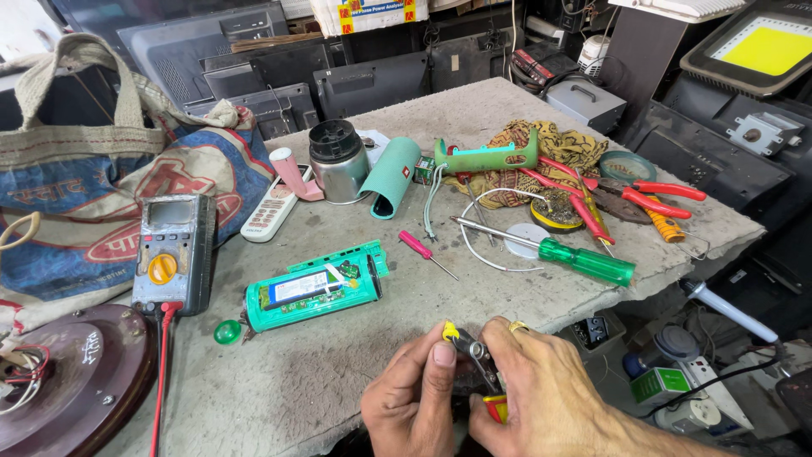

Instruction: The person disassembles a teal handheld device, removes a battery and circuit board, and uses pliers to strip and trim a small yellow wire. They then insert the wire into a port on the device casing and test the connection with a multimeter probe.

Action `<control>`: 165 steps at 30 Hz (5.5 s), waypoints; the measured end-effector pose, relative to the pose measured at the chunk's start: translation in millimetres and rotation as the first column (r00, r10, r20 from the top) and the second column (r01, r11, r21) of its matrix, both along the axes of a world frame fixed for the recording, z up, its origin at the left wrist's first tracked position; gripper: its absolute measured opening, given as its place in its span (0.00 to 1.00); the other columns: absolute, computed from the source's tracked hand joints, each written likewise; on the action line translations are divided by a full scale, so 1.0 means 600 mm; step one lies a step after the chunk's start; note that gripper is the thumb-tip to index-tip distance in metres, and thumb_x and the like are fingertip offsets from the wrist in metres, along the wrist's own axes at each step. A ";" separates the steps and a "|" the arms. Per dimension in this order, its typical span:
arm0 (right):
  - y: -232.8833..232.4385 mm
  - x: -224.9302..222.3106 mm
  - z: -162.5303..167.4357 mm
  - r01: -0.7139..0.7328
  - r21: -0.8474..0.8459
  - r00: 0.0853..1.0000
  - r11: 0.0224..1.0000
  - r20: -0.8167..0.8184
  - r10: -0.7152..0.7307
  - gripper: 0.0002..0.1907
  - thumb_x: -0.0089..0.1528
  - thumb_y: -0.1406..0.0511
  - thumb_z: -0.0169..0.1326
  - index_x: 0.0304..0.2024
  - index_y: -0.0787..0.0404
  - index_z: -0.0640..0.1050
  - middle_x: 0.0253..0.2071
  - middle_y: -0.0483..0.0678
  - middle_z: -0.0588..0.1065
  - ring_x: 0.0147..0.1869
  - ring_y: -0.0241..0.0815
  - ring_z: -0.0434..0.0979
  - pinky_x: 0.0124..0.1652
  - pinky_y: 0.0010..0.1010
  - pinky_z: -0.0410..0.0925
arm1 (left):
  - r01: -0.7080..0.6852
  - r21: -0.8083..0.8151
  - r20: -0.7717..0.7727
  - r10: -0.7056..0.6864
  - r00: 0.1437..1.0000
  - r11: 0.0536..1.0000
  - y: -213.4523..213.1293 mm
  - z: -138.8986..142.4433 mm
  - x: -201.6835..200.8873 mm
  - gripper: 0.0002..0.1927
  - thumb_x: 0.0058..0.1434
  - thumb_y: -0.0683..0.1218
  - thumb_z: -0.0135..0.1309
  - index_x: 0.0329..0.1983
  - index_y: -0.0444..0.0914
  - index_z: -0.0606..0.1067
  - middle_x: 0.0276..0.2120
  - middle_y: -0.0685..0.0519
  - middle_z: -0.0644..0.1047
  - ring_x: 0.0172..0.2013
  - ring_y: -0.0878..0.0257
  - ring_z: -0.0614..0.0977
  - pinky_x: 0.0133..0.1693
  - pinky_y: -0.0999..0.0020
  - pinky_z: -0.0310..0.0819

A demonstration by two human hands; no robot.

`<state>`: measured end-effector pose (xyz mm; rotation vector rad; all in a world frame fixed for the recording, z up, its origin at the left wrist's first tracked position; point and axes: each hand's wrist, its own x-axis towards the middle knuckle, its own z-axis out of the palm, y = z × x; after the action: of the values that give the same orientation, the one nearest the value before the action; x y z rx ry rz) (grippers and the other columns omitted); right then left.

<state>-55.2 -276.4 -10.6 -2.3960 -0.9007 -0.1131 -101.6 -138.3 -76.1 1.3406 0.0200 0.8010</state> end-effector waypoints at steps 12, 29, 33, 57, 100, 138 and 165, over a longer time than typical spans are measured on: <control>-0.006 0.011 0.015 -0.137 -0.099 0.974 0.986 -0.194 0.116 0.26 0.44 0.62 0.64 0.40 0.65 0.70 0.27 0.60 0.74 0.33 0.65 0.77 0.32 0.52 0.67 | 0.003 0.168 0.071 -0.016 0.997 0.986 0.010 0.020 0.003 0.10 0.69 0.38 0.53 0.47 0.29 0.81 0.29 0.49 0.82 0.29 0.67 0.84 0.33 0.74 0.81; -0.014 0.010 0.021 -0.326 0.266 0.881 0.907 -0.262 0.394 0.25 0.47 0.63 0.62 0.43 0.69 0.72 0.33 0.57 0.79 0.40 0.57 0.82 0.39 0.42 0.71 | 0.200 -0.219 -0.027 -0.210 0.977 0.955 0.008 -0.001 0.010 0.12 0.64 0.40 0.58 0.47 0.27 0.82 0.32 0.49 0.82 0.30 0.66 0.83 0.34 0.72 0.81; -0.027 0.015 0.001 -0.204 0.103 0.875 0.974 -0.426 0.228 0.32 0.48 0.62 0.62 0.52 0.68 0.71 0.42 0.57 0.78 0.49 0.51 0.79 0.48 0.39 0.71 | 0.188 -0.198 -0.059 -0.203 0.977 0.962 0.006 -0.004 0.010 0.12 0.65 0.40 0.56 0.48 0.28 0.82 0.31 0.50 0.82 0.29 0.68 0.83 0.33 0.73 0.81; -0.028 0.034 -0.080 0.449 0.825 -0.541 0.344 -0.055 0.839 0.23 0.53 0.54 0.61 0.38 0.58 0.65 0.32 0.44 0.61 0.30 0.35 0.60 0.30 0.25 0.61 | 0.275 -0.315 -0.014 -0.294 0.956 0.908 0.006 -0.013 0.022 0.14 0.70 0.43 0.51 0.48 0.27 0.80 0.28 0.51 0.80 0.25 0.70 0.76 0.26 0.74 0.72; 0.006 0.043 0.013 0.021 -0.064 0.998 0.998 0.065 -0.017 0.30 0.40 0.61 0.66 0.42 0.63 0.70 0.40 0.58 0.73 0.45 0.65 0.75 0.41 0.53 0.68 | 0.342 -0.766 0.069 -0.460 0.885 0.544 0.011 -0.023 0.070 0.16 0.63 0.41 0.55 0.50 0.25 0.80 0.30 0.48 0.80 0.29 0.63 0.78 0.31 0.66 0.74; 0.030 0.119 -0.016 -0.379 0.405 0.871 0.832 0.460 0.173 0.16 0.56 0.72 0.64 0.47 0.65 0.81 0.42 0.50 0.81 0.45 0.45 0.82 0.47 0.34 0.72 | 0.337 -0.671 -0.002 -0.456 0.890 0.660 0.056 0.018 0.088 0.14 0.65 0.41 0.55 0.50 0.25 0.78 0.33 0.46 0.82 0.31 0.63 0.82 0.38 0.66 0.81; 0.015 0.198 -0.108 0.168 0.818 0.572 0.550 -0.535 0.622 0.13 0.62 0.67 0.63 0.45 0.71 0.80 0.34 0.49 0.79 0.35 0.35 0.78 0.37 0.26 0.73 | -0.012 0.347 -0.100 0.050 0.994 0.938 0.033 0.049 0.068 0.07 0.62 0.41 0.59 0.41 0.34 0.82 0.31 0.50 0.84 0.31 0.63 0.87 0.34 0.70 0.79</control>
<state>63.9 -267.5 -75.5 -1.1342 -0.5327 0.5428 -60.6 -118.4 -46.8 1.7205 -0.0159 0.7817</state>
